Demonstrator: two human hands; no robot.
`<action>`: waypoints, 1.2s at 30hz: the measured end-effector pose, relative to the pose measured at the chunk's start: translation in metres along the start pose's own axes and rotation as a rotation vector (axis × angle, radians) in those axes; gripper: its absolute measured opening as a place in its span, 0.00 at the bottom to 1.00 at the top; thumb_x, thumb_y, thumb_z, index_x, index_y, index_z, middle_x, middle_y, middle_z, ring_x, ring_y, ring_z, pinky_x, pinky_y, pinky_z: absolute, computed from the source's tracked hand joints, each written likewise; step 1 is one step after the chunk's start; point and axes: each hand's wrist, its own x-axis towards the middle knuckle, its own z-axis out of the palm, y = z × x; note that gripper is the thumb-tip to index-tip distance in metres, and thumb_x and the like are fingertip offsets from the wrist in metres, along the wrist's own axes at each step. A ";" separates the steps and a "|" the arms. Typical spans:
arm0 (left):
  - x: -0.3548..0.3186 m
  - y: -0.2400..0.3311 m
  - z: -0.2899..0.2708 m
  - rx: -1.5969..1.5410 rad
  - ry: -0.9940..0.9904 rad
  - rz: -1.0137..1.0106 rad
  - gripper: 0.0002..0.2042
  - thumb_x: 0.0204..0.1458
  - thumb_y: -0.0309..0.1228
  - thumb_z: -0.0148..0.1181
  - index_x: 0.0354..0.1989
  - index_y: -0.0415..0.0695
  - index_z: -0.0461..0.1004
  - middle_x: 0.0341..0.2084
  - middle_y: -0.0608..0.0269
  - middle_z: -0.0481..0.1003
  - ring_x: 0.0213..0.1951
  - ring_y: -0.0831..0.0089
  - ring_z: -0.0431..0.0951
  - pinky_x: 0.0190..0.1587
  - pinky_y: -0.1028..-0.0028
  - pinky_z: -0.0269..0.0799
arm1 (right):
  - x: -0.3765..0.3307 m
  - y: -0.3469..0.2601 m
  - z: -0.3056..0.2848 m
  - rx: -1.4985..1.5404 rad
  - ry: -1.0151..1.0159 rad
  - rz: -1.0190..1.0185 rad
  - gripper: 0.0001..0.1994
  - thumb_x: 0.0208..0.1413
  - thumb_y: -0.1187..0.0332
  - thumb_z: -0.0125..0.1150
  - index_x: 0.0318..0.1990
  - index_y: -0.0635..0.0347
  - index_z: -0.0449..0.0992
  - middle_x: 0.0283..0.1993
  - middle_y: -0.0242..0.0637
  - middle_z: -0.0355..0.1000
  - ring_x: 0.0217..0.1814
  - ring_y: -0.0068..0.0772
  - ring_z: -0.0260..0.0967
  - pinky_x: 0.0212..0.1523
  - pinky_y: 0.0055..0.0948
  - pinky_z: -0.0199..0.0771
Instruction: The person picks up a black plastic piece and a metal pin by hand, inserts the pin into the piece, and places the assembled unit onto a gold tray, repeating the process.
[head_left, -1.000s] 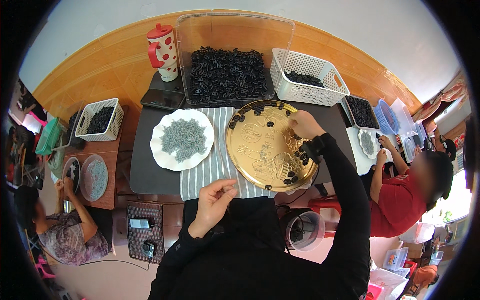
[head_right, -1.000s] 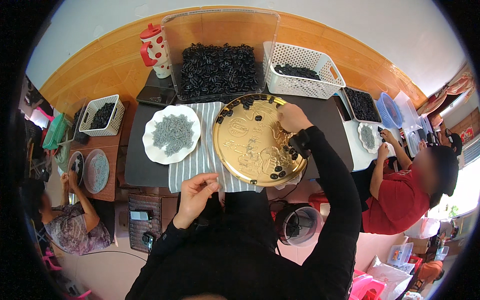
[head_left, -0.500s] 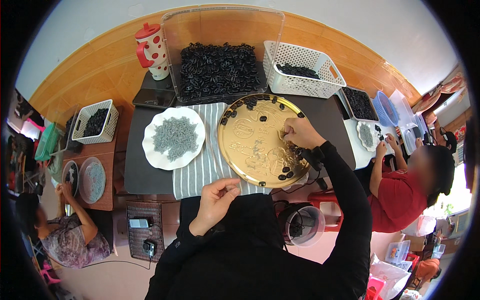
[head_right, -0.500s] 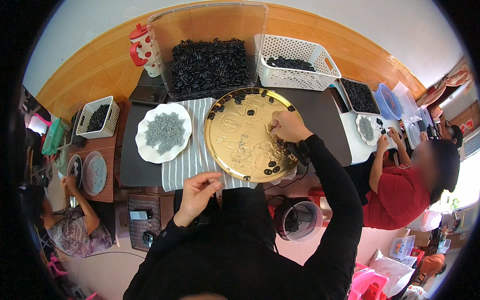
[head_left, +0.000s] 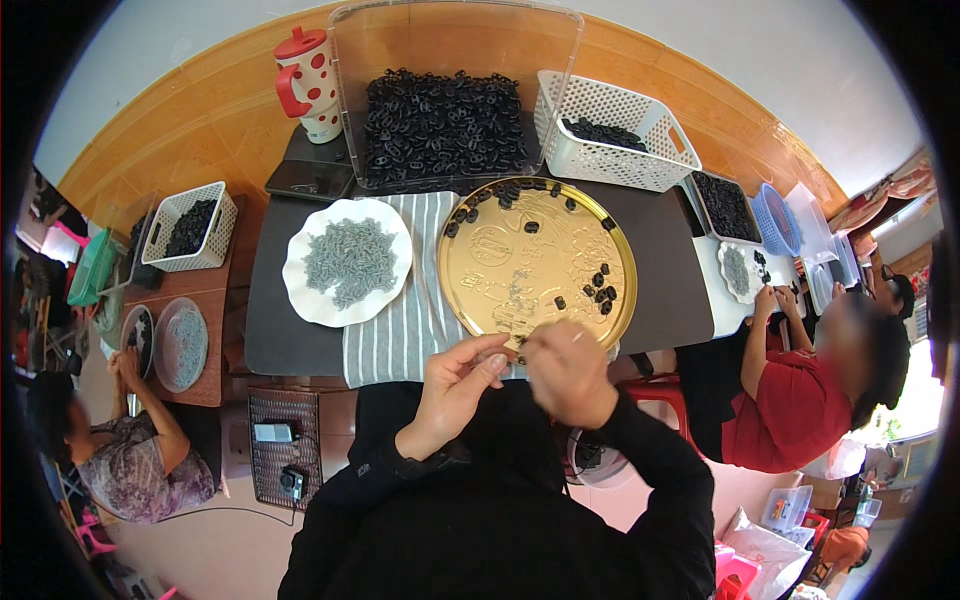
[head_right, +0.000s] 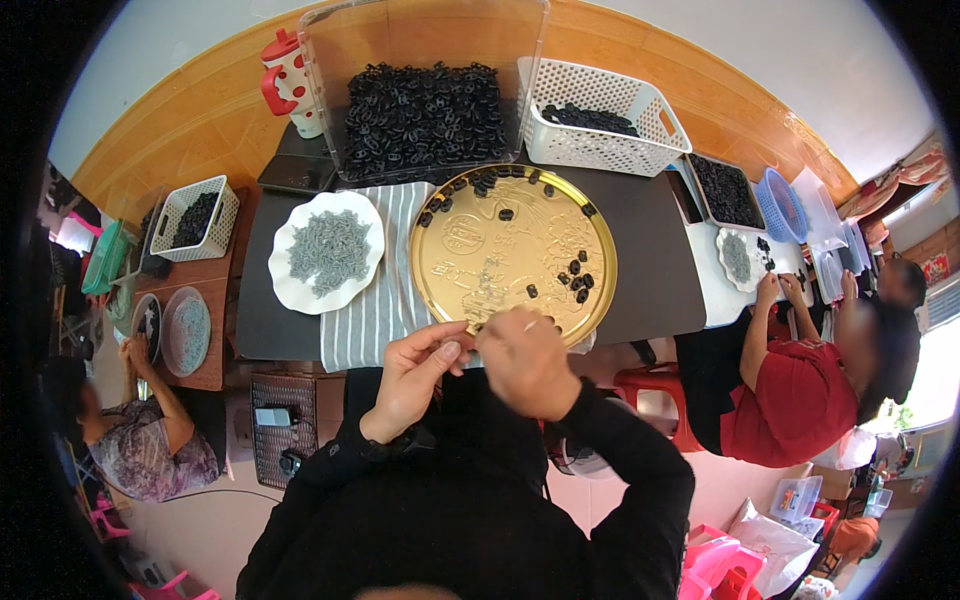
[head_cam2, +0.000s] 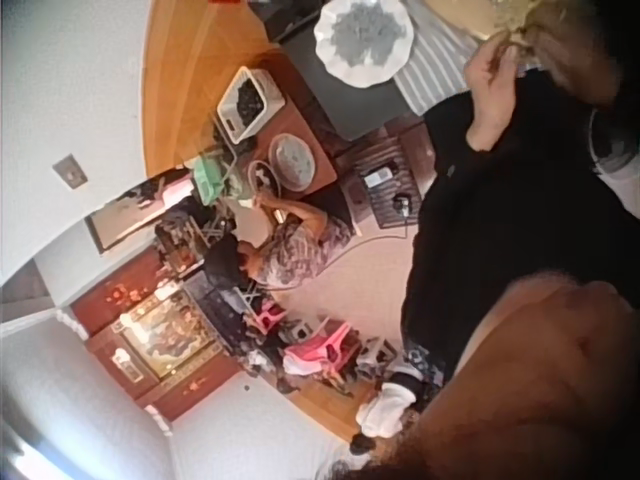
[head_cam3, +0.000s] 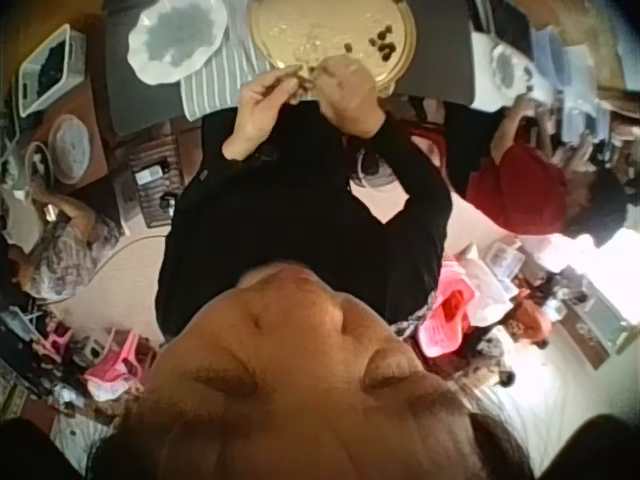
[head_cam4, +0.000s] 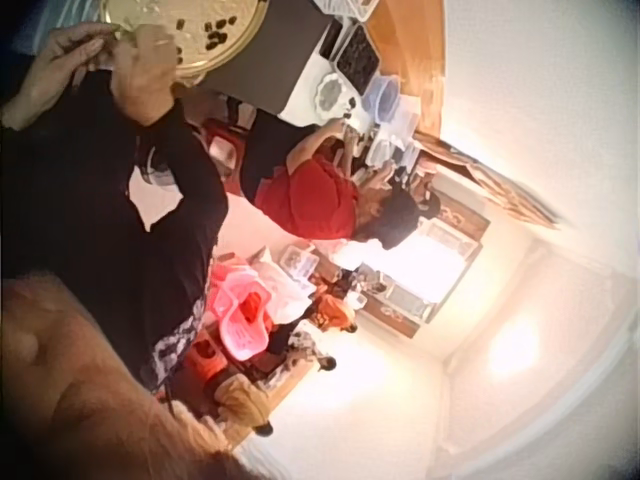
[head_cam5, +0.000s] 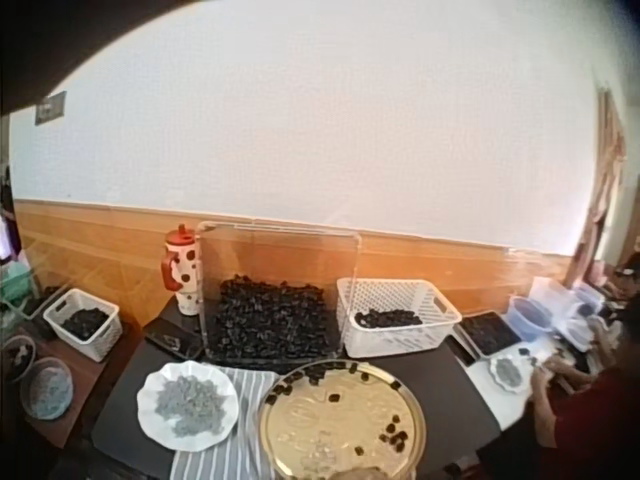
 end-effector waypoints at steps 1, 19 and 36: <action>0.001 -0.004 0.001 -0.065 -0.002 0.024 0.11 0.55 0.21 0.55 0.47 0.34 0.74 0.32 0.62 0.77 0.32 0.80 0.73 0.35 0.81 0.70 | -0.002 -0.013 0.005 -0.077 0.036 -0.052 0.09 0.35 0.77 0.59 0.28 0.65 0.70 0.31 0.42 0.66 0.29 0.42 0.66 0.28 0.35 0.65; 0.008 -0.001 -0.017 -0.103 0.037 -0.018 0.07 0.56 0.20 0.53 0.40 0.33 0.75 0.29 0.60 0.76 0.27 0.79 0.74 0.29 0.81 0.70 | -0.007 0.073 0.009 -0.003 -0.147 0.366 0.05 0.45 0.74 0.59 0.31 0.60 0.78 0.29 0.43 0.68 0.33 0.45 0.68 0.33 0.36 0.68; 0.003 -0.002 -0.028 -0.041 0.060 0.057 0.09 0.51 0.17 0.57 0.40 0.36 0.77 0.29 0.65 0.75 0.27 0.83 0.72 0.28 0.83 0.68 | -0.002 0.079 0.015 -0.163 -0.354 0.205 0.03 0.47 0.75 0.54 0.29 0.64 0.70 0.28 0.45 0.65 0.32 0.49 0.67 0.32 0.40 0.69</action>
